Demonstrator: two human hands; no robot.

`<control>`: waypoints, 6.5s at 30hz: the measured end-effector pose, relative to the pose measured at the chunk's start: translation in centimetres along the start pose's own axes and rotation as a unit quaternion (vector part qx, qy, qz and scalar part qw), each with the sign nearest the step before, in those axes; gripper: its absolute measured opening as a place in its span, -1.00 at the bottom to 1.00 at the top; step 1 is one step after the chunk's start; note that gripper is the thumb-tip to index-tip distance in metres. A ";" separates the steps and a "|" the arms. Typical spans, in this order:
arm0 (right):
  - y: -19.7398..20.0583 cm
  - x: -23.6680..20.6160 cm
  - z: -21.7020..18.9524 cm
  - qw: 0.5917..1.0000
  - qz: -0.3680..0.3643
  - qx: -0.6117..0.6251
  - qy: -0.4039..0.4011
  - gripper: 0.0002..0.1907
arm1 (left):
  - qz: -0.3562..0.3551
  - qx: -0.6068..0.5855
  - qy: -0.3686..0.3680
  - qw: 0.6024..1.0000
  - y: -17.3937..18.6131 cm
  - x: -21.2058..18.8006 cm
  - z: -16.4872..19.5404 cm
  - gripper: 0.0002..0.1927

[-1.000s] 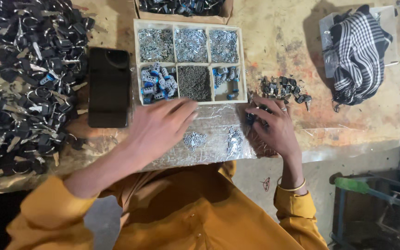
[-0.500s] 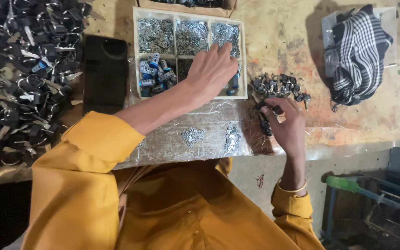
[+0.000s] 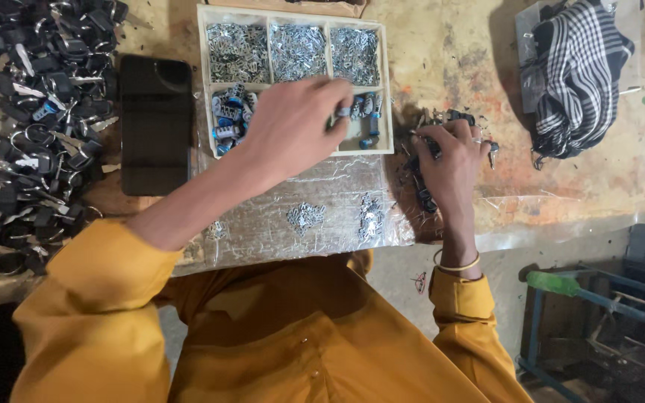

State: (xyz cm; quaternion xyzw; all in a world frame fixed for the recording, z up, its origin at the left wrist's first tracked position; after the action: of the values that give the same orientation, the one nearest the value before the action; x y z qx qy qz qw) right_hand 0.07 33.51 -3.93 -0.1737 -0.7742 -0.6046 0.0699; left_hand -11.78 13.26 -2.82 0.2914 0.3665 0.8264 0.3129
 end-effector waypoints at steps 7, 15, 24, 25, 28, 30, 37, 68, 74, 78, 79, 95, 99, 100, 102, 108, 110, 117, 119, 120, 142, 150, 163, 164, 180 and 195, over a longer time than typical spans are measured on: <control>1.4 -3.1 3.6 0.941 -0.007 0.283 -0.184 -0.79 | 0.059 -0.114 0.021 0.992 4.9 -5.8 -0.9 -0.83; -2.0 -4.9 -6.8 0.947 -0.082 0.307 -0.043 -0.80 | 0.116 -0.205 0.079 0.969 6.0 -7.8 -2.1 -0.88; -0.3 -1.9 -11.3 0.982 -0.094 0.162 0.024 -0.84 | 0.153 -0.363 0.093 0.914 5.0 -8.2 -5.0 -0.80; -0.4 -1.4 -11.4 0.978 -0.102 0.182 0.006 -0.88 | 0.156 -0.371 0.096 0.911 5.0 -8.4 -5.3 -0.80; -0.3 1.4 -13.0 0.972 -0.089 0.202 0.076 -0.88 | 0.164 -0.379 0.103 0.905 5.1 -8.7 -5.7 -0.78; -1.6 3.5 -14.3 0.970 -0.107 0.183 0.118 -0.86 | 0.172 -0.367 0.108 0.908 5.3 -8.9 -5.9 -0.74; -5.0 6.7 -16.4 0.964 -0.142 0.148 0.166 -0.87 | 0.176 -0.381 0.135 0.898 5.6 -9.5 -6.0 -0.75; -6.1 6.9 -16.2 0.960 -0.127 0.166 0.189 -0.74 | 0.189 -0.347 0.143 0.908 4.4 -8.8 -6.4 -0.74; -5.4 7.3 -15.1 0.960 -0.129 0.208 0.137 -0.80 | 0.197 -0.346 0.139 0.907 4.3 -8.9 -6.7 -0.73; -4.7 7.4 -14.9 0.951 -0.093 0.267 0.129 -0.79 | 0.191 -0.343 0.146 0.908 4.2 -9.0 -6.7 -0.75; -4.6 7.4 -14.7 0.944 -0.082 0.298 0.116 -0.79 | 0.191 -0.343 0.143 0.908 4.2 -8.9 -6.7 -0.75; -6.8 6.8 -12.5 0.865 -0.108 0.486 -0.058 -0.86 | 0.183 -0.371 0.158 0.897 3.6 -9.2 -7.4 -0.76; -8.0 6.2 -13.3 0.684 -0.153 0.710 -0.059 -0.89 | 0.185 -0.378 0.154 0.894 3.5 -9.1 -7.3 -0.77; -8.3 5.9 -13.6 0.652 -0.171 0.736 -0.063 -0.91 | 0.187 -0.375 0.153 0.895 3.5 -9.2 -7.3 -0.77; -9.3 5.5 -13.7 0.610 -0.195 0.761 -0.108 -0.90 | 0.191 -0.369 0.149 0.897 3.6 -9.1 -7.2 -0.78; -9.6 5.0 -14.6 0.596 -0.220 0.763 -0.119 -0.86 | 0.189 -0.350 0.154 0.905 3.9 -9.1 -7.2 -0.78; -9.6 4.9 -14.7 0.602 -0.216 0.760 -0.117 -0.86 | 0.193 -0.347 0.152 0.905 4.0 -9.2 -7.1 -0.79; -8.9 4.9 -15.1 0.709 -0.168 0.681 -0.074 -0.88 | 0.198 -0.347 0.154 0.904 4.1 -9.3 -7.2 -0.79; -8.3 5.0 -15.4 0.766 -0.148 0.623 -0.044 -0.89 | 0.196 -0.348 0.155 0.904 4.0 -9.4 -7.2 -0.80; -8.0 5.0 -15.5 0.791 -0.140 0.594 -0.032 -0.89 | 0.195 -0.348 0.156 0.903 4.1 -9.5 -7.3 -0.80; -8.3 5.3 -15.0 0.724 -0.178 0.664 -0.057 -0.83 | 0.195 -0.334 0.132 0.913 4.6 -9.5 -7.2 -0.81; -8.6 5.1 -15.2 0.752 -0.209 0.624 -0.039 -0.81 | 0.186 -0.339 0.131 0.913 4.4 -9.4 -7.1 -0.82; -7.7 5.5 -15.4 0.792 -0.227 0.566 -0.019 -0.82 | 0.189 -0.328 0.127 0.917 4.5 -9.6 -7.2 -0.80; -7.6 5.5 -15.5 0.792 -0.224 0.568 -0.015 -0.82 | 0.191 -0.324 0.124 0.918 4.6 -9.7 -7.2 -0.80; -8.5 5.4 -14.8 0.760 -0.238 0.601 -0.063 -0.73 | 0.173 -0.314 0.135 0.924 4.0 -9.8 -7.3 -0.80; -6.0 6.5 -15.9 0.964 -0.122 0.205 0.122 -0.75 | 0.204 -0.337 0.111 0.913 4.4 -9.8 -7.4 -0.82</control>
State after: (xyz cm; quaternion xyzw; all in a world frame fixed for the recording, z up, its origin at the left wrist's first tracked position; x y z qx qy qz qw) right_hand -9.71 18.22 -3.24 0.0151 -0.8824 -0.4538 0.1232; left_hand -12.16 0.63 -5.98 0.1432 0.0317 0.9737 0.1744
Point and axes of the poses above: each hand's wrist, its own x-axis towards the middle knuckle, its own y-axis out of the back of the hand, z = x × y, the point moved 8 cm from there along x, towards the middle knuckle, and after that the axes turned 4 degrees about x, right-handed, at the moved point
